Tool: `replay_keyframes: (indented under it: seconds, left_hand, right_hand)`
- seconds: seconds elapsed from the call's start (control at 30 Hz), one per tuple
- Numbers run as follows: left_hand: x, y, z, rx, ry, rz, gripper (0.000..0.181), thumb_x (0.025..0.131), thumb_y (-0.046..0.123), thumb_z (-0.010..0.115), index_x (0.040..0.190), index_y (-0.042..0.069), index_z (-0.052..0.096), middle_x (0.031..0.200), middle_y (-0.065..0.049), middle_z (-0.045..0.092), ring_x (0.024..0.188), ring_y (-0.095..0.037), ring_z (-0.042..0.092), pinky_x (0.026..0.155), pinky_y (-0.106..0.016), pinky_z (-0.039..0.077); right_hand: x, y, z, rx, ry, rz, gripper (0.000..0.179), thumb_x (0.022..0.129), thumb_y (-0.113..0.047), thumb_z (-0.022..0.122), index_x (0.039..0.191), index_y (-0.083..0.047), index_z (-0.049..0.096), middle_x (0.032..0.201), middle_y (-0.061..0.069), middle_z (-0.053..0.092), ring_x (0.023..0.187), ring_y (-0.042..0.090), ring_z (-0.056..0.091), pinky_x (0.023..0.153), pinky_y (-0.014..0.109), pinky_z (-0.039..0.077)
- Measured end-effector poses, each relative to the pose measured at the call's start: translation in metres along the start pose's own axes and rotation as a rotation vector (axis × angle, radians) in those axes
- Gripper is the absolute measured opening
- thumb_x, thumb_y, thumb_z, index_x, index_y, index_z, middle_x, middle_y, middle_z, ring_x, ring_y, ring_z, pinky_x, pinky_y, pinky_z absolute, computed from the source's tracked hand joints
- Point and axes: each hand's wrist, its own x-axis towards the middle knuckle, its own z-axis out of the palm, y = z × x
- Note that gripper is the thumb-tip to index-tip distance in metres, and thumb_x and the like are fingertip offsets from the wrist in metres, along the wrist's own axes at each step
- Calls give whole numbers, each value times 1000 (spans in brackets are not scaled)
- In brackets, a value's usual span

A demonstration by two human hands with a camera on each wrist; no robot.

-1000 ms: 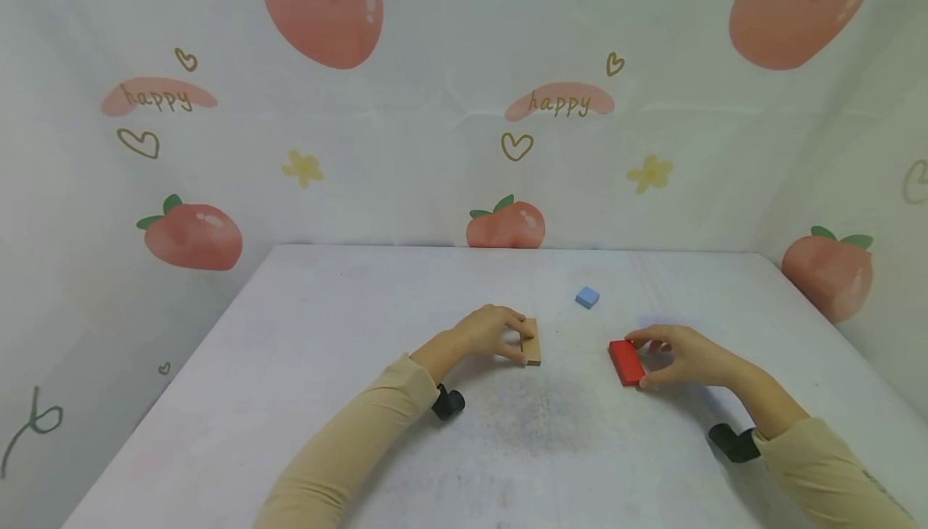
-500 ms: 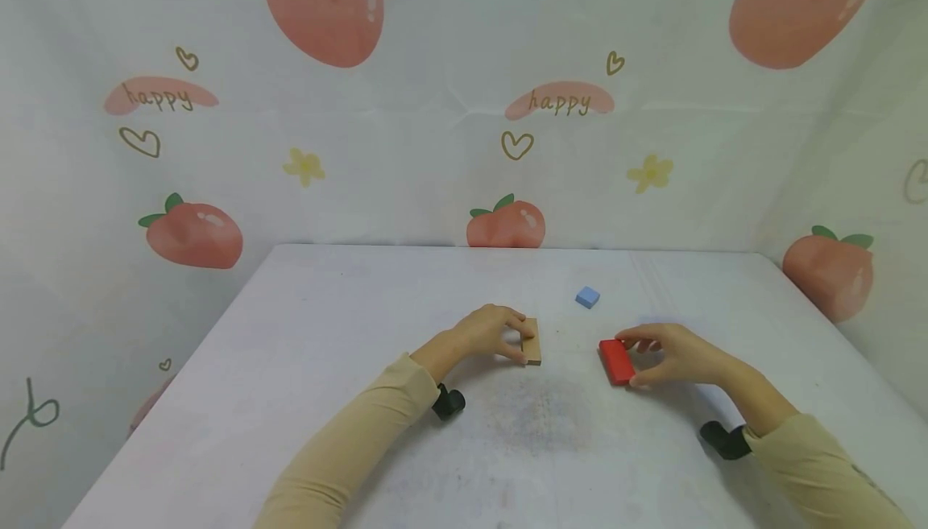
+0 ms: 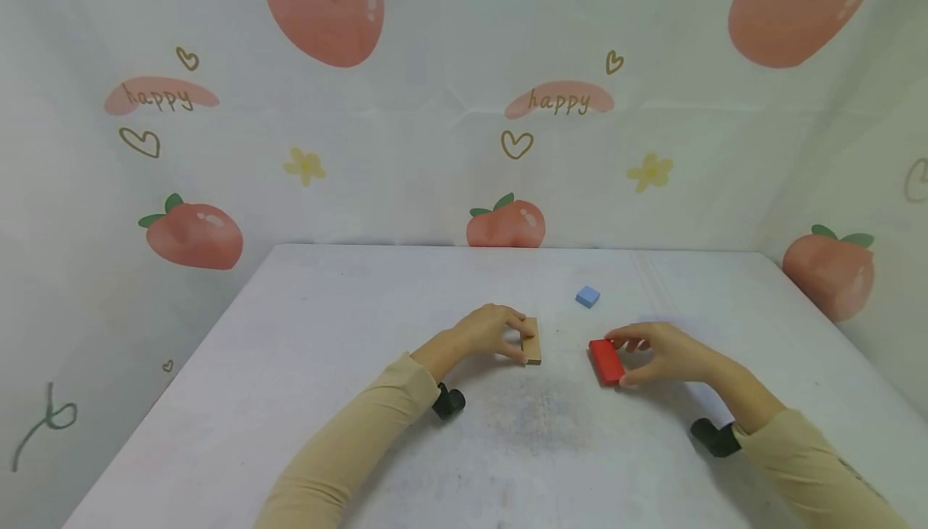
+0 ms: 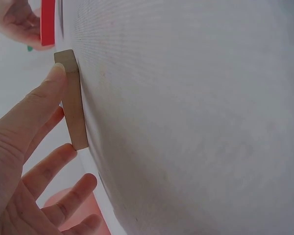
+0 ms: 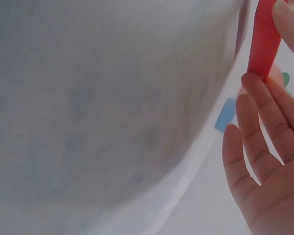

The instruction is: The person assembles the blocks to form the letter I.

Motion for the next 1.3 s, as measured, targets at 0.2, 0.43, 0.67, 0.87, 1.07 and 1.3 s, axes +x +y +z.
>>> replay_keyframes:
  seconds: [0.2,0.43,0.67,0.87,1.07,1.3]
  left_hand:
    - [0,0,0,8,3,9,44,74,34,78,115,21,68,136,-1,55,132,-19,45,110,-35,36]
    - [0,1,-1,13,4,5,44,74,34,78,115,22,68,136,-1,55,132,-19,45,109,-34,37]
    - [1,1,-1,1,6,-3,44,73,34,79,114,22,69,135,0,56,131,-19,46,109,-35,36]
    - [2,1,-1,5,7,-3,44,73,34,79,114,22,69,134,0,56,130,-18,47,109,-33,37]
    - [2,1,-2,17,2,1,44,73,34,78,114,22,69,134,-1,57,129,-19,48,108,-33,38]
    - [2,2,-2,15,11,12,43,72,33,79,113,21,70,133,-2,58,128,-18,49,108,-33,38]
  right_hand:
    - [4,-4,1,17,-4,-14,60,71,-31,79,119,-2,61,108,7,67,88,12,59,78,25,50]
    - [8,-10,3,18,-22,-3,60,70,-33,79,119,-2,61,107,6,67,87,9,58,77,24,50]
    - [12,-12,7,13,-34,-7,60,70,-33,79,119,-2,61,108,6,67,88,9,58,77,24,50]
    - [14,-18,8,19,-41,-10,61,71,-33,79,120,-3,61,110,7,66,89,11,58,77,24,50]
    - [15,-23,8,33,-48,-32,60,71,-34,78,120,-3,60,110,7,66,90,12,58,78,26,51]
    - [17,-26,10,46,-51,-76,60,71,-32,79,119,-1,60,109,7,66,89,12,59,79,27,51]
